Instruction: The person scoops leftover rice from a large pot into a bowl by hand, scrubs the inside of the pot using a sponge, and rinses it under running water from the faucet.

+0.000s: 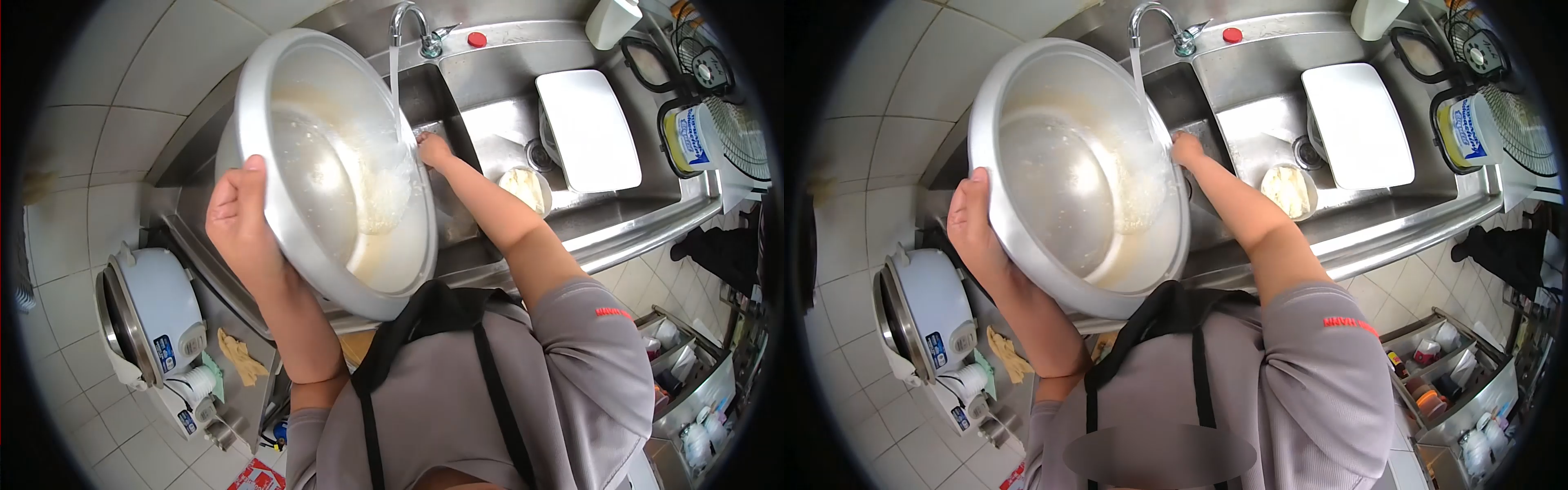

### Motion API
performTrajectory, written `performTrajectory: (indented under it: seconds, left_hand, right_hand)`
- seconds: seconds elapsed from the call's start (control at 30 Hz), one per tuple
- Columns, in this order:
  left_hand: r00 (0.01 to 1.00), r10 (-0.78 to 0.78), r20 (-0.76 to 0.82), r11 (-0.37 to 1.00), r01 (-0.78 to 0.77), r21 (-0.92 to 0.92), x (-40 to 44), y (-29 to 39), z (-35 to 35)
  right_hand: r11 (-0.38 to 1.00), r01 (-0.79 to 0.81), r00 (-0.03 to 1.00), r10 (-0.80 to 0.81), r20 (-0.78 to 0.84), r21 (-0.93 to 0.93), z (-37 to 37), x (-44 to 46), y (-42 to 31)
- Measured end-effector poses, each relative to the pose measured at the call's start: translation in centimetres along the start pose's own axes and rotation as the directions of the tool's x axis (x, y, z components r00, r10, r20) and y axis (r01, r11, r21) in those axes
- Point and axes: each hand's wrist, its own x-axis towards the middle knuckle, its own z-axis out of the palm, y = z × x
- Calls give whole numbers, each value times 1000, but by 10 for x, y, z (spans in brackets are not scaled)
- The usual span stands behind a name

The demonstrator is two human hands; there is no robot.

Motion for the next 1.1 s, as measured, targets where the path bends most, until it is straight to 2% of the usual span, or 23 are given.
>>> performTrajectory:
  seconds: [0.07,0.17,0.27,0.4,0.43,0.57,0.63,0.73,0.77,0.8,0.83,0.87,0.9,1.0,1.03,1.1]
  left_hand:
    - [998,42,47,997,-45,65,-15,4,6]
    - [988,78,132,983,-98,154,-36,11,13]
    - [968,117,223,965,-164,205,-52,21,23]
    - [942,139,306,939,-224,261,-62,28,23]
    - [941,136,309,936,-224,272,-65,30,24]
    - [937,129,323,916,-238,324,-72,38,22]
    - [969,147,197,939,-199,280,-69,36,21]
    - [985,162,60,957,-172,235,-50,34,1]
    - [990,139,0,973,-137,184,-42,35,1]
    - [992,113,-57,986,-105,129,-35,36,-2]
    - [993,113,-45,987,-107,117,-25,33,-13]
    - [993,113,-31,989,-109,102,-15,24,-28]
    - [993,113,-18,990,-111,85,-7,14,-38]
    - [993,62,-97,998,-65,-24,6,-8,-46]
    - [997,34,-71,997,-38,-64,9,-16,-47]
    - [999,6,-47,996,-10,-89,13,-34,-46]
  right_hand:
    - [956,-118,986,81,146,268,4,4,-17]
    - [865,-144,980,58,190,480,12,7,-38]
    - [632,-225,956,-5,294,742,23,12,-46]
    - [565,-323,909,-38,415,759,21,16,-53]
    - [557,-404,869,-15,495,726,18,21,-53]
    - [462,-474,839,-20,543,749,15,25,-46]
    - [434,-473,842,-36,539,767,10,24,-43]
    - [510,-316,936,28,352,800,-1,25,-43]
    - [602,-305,941,70,332,738,-9,29,-44]
    - [798,-216,952,45,302,562,-17,34,-46]
    - [933,-113,960,14,278,342,-29,36,-50]
    - [996,-4,965,-21,261,93,-37,37,-52]
    - [983,178,976,-182,-120,-43,-30,33,-50]
    - [920,376,868,-308,-389,112,-51,24,-80]
    - [905,193,981,-166,-103,379,-63,22,-94]
    - [669,-70,954,-172,245,740,-78,26,-108]
